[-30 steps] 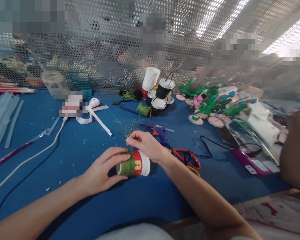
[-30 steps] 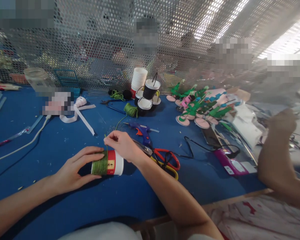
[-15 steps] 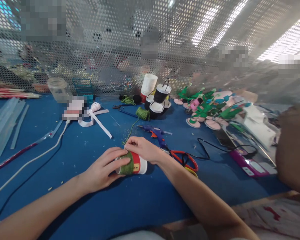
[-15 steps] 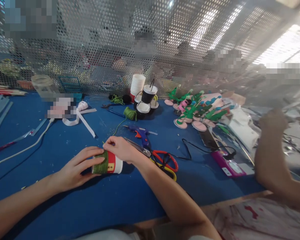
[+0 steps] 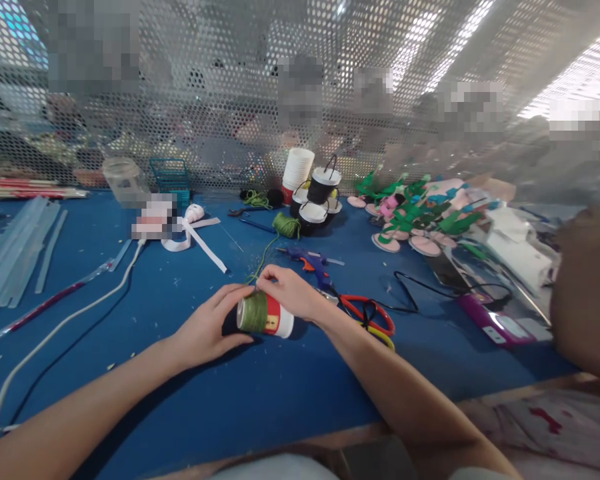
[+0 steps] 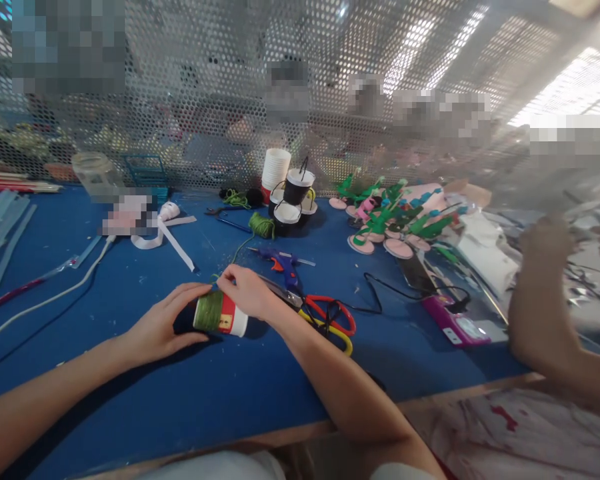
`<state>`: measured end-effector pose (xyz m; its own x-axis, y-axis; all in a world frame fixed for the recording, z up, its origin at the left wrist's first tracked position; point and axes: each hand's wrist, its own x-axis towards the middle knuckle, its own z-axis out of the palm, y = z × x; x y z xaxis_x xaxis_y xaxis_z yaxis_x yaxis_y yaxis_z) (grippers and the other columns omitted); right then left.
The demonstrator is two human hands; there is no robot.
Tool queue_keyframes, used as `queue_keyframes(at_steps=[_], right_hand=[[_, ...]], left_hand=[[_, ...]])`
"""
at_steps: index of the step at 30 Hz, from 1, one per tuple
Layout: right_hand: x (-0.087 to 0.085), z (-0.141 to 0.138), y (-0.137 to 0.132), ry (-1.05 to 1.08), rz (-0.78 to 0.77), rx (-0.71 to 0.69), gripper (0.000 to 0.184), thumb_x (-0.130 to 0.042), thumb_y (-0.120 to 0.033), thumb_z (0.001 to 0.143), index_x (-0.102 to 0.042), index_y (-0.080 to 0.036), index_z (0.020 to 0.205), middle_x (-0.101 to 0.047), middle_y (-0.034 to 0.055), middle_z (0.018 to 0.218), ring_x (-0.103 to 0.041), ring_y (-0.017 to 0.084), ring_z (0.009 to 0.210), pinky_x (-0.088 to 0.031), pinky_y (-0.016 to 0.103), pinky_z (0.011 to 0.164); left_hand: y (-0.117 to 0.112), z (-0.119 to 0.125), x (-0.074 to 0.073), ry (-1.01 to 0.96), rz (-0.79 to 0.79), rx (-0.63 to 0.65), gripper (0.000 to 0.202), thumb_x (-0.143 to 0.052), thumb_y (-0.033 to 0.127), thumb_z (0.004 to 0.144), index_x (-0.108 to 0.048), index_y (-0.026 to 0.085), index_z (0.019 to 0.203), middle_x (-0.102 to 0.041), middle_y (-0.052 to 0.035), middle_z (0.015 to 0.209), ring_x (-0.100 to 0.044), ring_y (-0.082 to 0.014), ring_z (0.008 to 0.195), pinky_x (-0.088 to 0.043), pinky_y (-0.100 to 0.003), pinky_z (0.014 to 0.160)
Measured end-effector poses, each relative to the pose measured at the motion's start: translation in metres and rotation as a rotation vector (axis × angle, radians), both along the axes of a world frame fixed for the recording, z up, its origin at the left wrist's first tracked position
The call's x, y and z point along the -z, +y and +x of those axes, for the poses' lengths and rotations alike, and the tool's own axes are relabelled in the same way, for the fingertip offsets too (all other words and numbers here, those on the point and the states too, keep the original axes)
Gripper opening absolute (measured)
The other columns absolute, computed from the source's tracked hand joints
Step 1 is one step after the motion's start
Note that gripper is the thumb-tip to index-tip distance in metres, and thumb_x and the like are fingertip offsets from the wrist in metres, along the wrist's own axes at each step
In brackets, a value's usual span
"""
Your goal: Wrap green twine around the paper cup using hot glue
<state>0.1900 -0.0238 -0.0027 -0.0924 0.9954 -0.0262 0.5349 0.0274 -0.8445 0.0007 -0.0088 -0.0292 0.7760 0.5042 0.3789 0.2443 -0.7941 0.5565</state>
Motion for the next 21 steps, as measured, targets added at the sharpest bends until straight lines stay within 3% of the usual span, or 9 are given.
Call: queue_keyframes(at_steps=[3,7,10,13,21], right_hand=[[-0.003,-0.003,-0.002,-0.047,0.040,0.010,0.016,-0.045,-0.022,0.080,-0.044,-0.019,0.064,-0.049,-0.0024,0.062,-0.045,0.011,0.059,-0.035,0.025,0.057],[-0.002,-0.008,-0.005,-0.074,0.090,0.007,0.015,-0.044,-0.022,0.080,-0.044,-0.019,0.065,-0.048,-0.0033,0.062,-0.044,0.011,0.057,-0.034,0.026,0.058],[-0.001,-0.010,-0.006,-0.080,0.085,-0.001,0.014,-0.045,-0.020,0.079,-0.045,-0.019,0.065,-0.050,-0.0029,0.062,-0.045,0.011,0.058,-0.034,0.026,0.059],[-0.001,-0.009,-0.005,-0.019,0.064,-0.011,0.013,-0.046,-0.021,0.078,-0.047,-0.018,0.065,-0.051,-0.0023,0.064,-0.047,0.012,0.060,-0.035,0.026,0.059],[-0.012,-0.003,-0.004,0.208,-0.091,-0.014,0.011,-0.052,-0.023,0.073,-0.052,-0.017,0.064,-0.051,-0.0026,0.063,-0.045,0.011,0.059,-0.036,0.025,0.057]], left_hand=[[-0.002,0.002,-0.001,-0.034,-0.167,-0.009,0.062,-0.065,0.039,0.072,-0.035,0.018,0.122,-0.049,-0.0133,0.116,-0.053,-0.0263,0.104,-0.050,-0.042,0.083],[-0.005,0.005,-0.002,-0.057,-0.417,-0.043,0.053,-0.063,0.040,0.073,-0.039,0.015,0.113,-0.054,-0.0122,0.105,-0.060,-0.0229,0.087,-0.053,-0.040,0.075],[-0.007,0.006,-0.003,-0.074,-0.509,-0.055,0.046,-0.062,0.038,0.074,-0.040,0.014,0.107,-0.054,-0.0104,0.099,-0.061,-0.0214,0.083,-0.053,-0.039,0.074],[-0.006,0.006,-0.003,-0.115,-0.466,-0.050,0.041,-0.061,0.034,0.074,-0.041,0.015,0.105,-0.053,-0.0089,0.098,-0.060,-0.0208,0.085,-0.052,-0.040,0.076],[-0.006,0.003,-0.003,-0.164,-0.159,0.010,0.040,-0.061,0.028,0.076,-0.040,0.019,0.109,-0.047,-0.0103,0.108,-0.050,-0.0233,0.101,-0.049,-0.039,0.081]])
